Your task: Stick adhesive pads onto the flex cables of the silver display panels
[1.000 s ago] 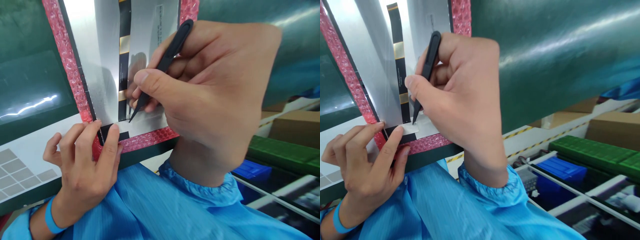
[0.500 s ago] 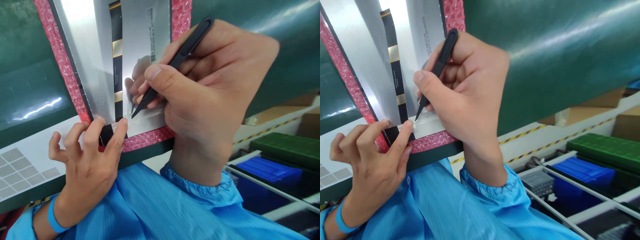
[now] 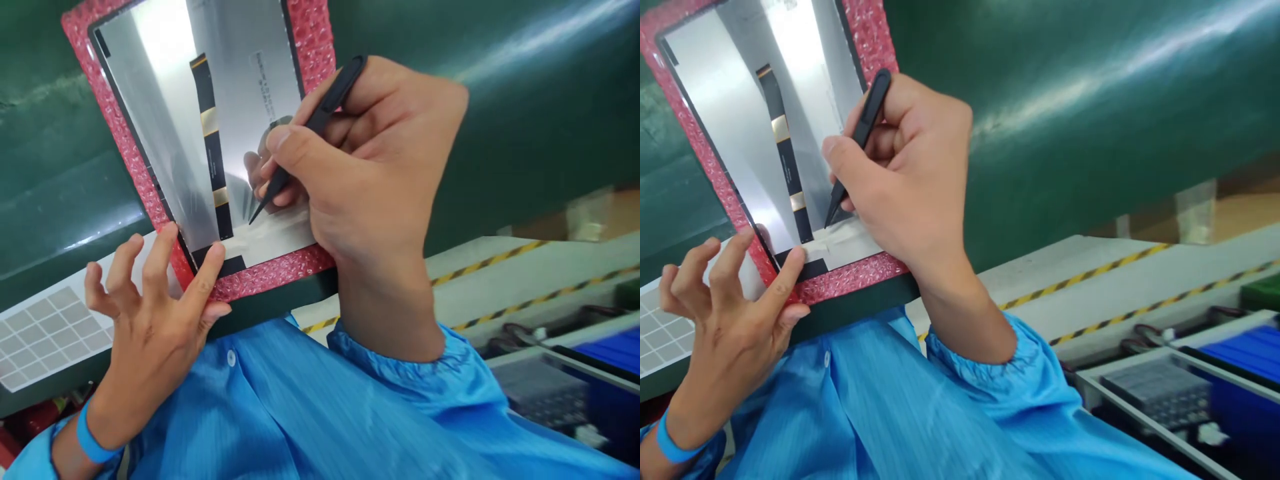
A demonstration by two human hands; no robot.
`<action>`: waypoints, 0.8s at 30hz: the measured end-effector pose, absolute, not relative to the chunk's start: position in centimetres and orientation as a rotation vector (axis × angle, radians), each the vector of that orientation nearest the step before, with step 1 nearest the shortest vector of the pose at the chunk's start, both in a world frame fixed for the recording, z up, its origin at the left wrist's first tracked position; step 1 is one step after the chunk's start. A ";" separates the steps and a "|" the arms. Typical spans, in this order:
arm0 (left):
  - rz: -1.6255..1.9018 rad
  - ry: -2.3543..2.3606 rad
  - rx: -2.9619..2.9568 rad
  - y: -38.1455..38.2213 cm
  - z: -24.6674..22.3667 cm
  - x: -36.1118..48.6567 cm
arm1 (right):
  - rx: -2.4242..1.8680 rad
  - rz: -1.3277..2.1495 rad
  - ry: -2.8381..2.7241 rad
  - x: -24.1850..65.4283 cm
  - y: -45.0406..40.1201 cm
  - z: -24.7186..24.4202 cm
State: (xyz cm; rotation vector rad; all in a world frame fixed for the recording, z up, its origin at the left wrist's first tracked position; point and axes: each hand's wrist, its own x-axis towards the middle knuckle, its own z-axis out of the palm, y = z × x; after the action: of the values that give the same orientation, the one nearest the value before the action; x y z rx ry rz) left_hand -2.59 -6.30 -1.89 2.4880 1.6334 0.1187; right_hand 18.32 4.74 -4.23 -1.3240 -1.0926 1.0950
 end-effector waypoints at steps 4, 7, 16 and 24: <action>0.083 1.449 2.636 -4.6 -2.4 -1.8 | -1.340 1.097 -1.095 18.3 5.1 -4.1; 0.074 1.379 2.660 -3.6 -2.7 -1.2 | -1.337 1.093 -1.063 18.2 5.2 -4.2; 0.073 1.557 2.587 -5.3 -2.0 -3.3 | -1.372 1.090 -1.025 18.0 5.3 -5.2; 0.018 1.455 2.680 -4.7 -1.8 -1.4 | -1.290 1.164 -0.963 17.8 5.3 -5.7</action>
State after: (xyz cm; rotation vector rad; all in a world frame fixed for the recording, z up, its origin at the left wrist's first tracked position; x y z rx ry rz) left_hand -1.38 -4.75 -1.78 2.6801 1.4546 0.0182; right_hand 17.79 5.26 -5.67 -1.2903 -0.9633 1.1639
